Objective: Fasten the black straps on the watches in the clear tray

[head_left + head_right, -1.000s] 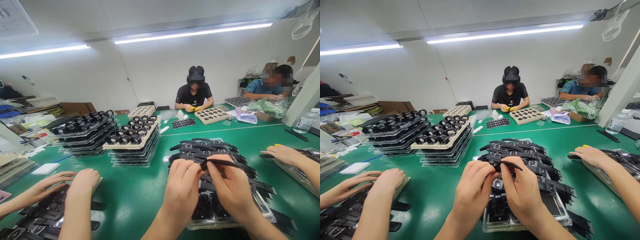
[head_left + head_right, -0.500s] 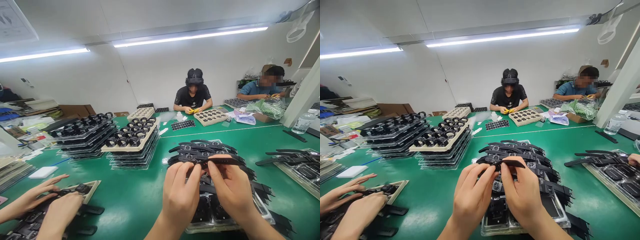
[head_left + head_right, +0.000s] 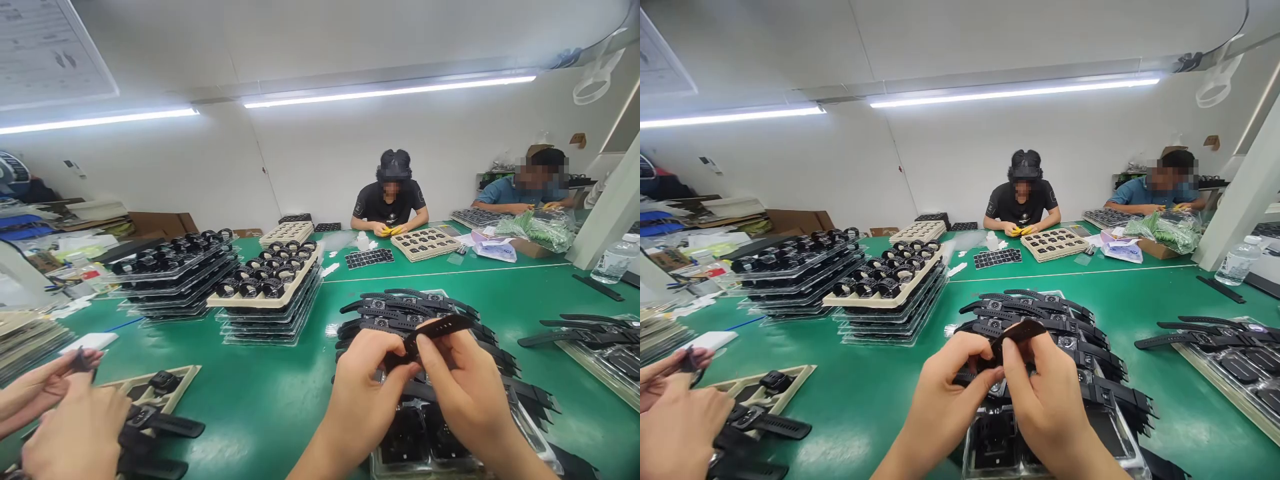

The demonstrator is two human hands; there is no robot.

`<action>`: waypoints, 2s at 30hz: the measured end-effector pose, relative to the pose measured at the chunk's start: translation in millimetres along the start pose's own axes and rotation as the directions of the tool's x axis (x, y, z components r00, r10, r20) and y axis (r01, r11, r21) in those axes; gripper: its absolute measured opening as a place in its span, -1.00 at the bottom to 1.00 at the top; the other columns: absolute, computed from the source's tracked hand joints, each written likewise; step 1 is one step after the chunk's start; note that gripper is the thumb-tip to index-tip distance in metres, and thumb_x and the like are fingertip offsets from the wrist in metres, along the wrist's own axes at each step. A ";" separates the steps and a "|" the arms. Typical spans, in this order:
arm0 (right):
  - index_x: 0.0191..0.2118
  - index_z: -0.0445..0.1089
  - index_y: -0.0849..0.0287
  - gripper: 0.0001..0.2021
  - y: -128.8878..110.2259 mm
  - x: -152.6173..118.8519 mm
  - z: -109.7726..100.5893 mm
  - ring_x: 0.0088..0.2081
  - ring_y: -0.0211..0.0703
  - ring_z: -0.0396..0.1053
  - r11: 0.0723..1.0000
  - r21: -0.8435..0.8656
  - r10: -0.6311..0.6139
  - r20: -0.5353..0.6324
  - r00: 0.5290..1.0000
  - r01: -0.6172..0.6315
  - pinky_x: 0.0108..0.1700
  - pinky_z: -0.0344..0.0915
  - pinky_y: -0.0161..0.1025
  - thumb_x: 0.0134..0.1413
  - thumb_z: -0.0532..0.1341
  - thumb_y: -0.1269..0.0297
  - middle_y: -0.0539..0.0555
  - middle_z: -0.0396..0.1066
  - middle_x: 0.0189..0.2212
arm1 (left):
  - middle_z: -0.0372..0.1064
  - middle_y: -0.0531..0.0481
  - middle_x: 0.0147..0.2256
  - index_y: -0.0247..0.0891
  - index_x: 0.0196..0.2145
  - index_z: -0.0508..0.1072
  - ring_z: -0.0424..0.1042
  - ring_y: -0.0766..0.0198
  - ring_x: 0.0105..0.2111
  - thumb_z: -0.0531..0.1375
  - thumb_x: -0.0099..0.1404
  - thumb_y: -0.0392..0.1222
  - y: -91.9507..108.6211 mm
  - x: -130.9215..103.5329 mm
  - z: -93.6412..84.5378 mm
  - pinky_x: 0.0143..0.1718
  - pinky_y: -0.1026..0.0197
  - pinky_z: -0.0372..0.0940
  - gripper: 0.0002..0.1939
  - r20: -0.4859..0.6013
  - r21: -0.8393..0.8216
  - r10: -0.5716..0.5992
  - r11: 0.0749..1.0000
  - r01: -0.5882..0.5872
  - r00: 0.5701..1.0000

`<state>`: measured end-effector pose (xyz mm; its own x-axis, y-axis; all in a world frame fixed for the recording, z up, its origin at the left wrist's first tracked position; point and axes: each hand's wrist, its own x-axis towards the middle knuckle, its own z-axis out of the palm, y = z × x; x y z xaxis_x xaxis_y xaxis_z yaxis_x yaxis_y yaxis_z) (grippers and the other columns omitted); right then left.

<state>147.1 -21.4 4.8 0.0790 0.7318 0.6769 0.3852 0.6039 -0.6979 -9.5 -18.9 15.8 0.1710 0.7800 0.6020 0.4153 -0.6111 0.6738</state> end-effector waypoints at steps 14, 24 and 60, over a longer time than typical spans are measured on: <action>-0.13 0.54 0.07 -0.86 4.5 -1.4 -7.0 -0.33 -0.15 0.60 0.998 0.023 -0.053 0.045 0.998 0.052 -0.26 0.54 -0.35 0.40 0.21 0.31 0.03 0.61 -0.28 | 0.46 -0.01 -0.38 -0.27 -0.35 0.53 0.34 0.29 -0.38 0.25 0.38 -0.19 -4.4 3.9 -4.8 -0.32 0.27 0.24 -0.85 0.142 -0.331 -0.216 0.909 0.252 0.966; -0.08 0.50 0.03 -0.85 1.9 4.7 -9.8 -0.28 -0.16 0.64 0.970 -0.100 -0.218 0.063 0.974 0.223 -0.22 0.58 -0.38 0.40 0.20 0.38 0.00 0.65 -0.21 | 0.43 0.04 -0.37 -0.26 -0.32 0.46 0.35 0.32 -0.36 0.40 0.22 -0.15 -8.7 4.8 4.5 -0.28 0.30 0.27 -0.79 0.083 -0.571 -0.381 0.739 0.358 0.921; -0.09 0.38 0.00 -0.76 3.6 2.5 -15.1 -0.14 -0.18 0.52 0.978 -0.128 -0.122 0.284 0.951 0.163 -0.16 0.46 -0.26 0.27 0.07 0.47 0.00 0.47 -0.13 | 0.51 0.02 -0.36 -0.25 -0.28 0.33 0.46 0.35 -0.42 0.40 0.22 -0.28 -18.6 3.1 -3.1 -0.34 0.34 0.34 -0.72 0.370 -0.917 -0.142 0.104 0.386 0.918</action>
<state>162.6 -22.1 7.6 -0.2331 0.7124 0.6620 0.5072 0.6698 -0.5423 -19.4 -5.5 6.5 0.4291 0.8526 0.2982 -0.7095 0.1138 0.6954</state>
